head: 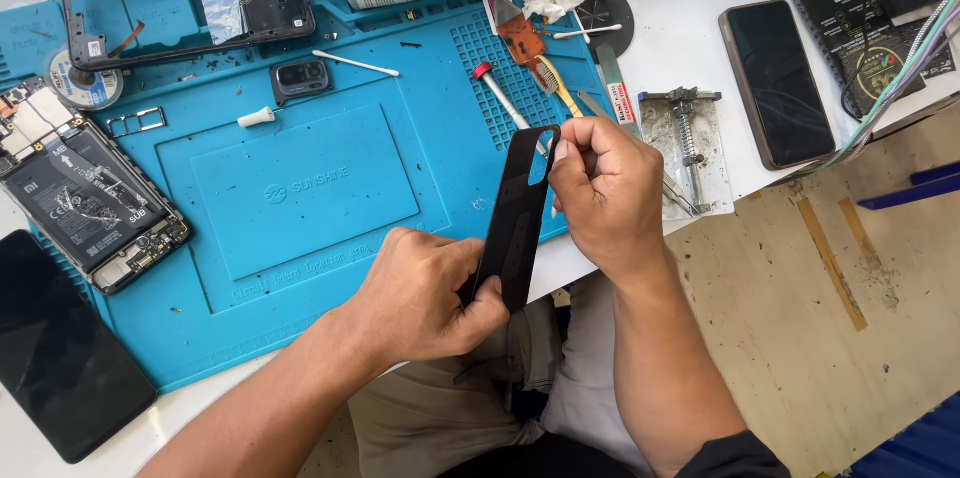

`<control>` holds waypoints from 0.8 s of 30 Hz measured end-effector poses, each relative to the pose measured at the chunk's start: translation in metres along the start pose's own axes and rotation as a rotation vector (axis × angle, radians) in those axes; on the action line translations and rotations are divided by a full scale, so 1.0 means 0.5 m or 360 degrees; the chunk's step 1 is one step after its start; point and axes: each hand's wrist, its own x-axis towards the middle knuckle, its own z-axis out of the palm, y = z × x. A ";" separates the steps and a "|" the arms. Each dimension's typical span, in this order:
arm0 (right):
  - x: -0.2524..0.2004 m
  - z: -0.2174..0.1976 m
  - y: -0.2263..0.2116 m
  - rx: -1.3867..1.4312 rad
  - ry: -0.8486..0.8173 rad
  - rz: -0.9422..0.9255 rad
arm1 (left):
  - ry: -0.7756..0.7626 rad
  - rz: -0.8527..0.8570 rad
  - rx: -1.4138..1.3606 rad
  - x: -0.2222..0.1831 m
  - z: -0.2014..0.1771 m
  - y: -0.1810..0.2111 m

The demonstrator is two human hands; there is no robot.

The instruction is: Repairing a mobile phone by manipulating internal components and the back cover

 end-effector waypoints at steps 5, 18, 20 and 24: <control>-0.002 -0.002 0.003 0.0040 0.0049 0.0022 | -0.0022 -0.0051 -0.0063 0.001 -0.001 0.002; -0.001 0.011 -0.011 0.0920 0.0207 0.0419 | 0.0061 -0.0330 -0.0859 0.009 -0.013 0.010; -0.002 0.013 -0.014 0.0982 0.0245 0.0470 | 0.0058 -0.0339 -0.0896 0.009 -0.012 0.011; 0.005 0.002 0.001 0.1230 0.0340 0.0616 | 0.0072 -0.0347 -0.1000 0.009 -0.009 0.010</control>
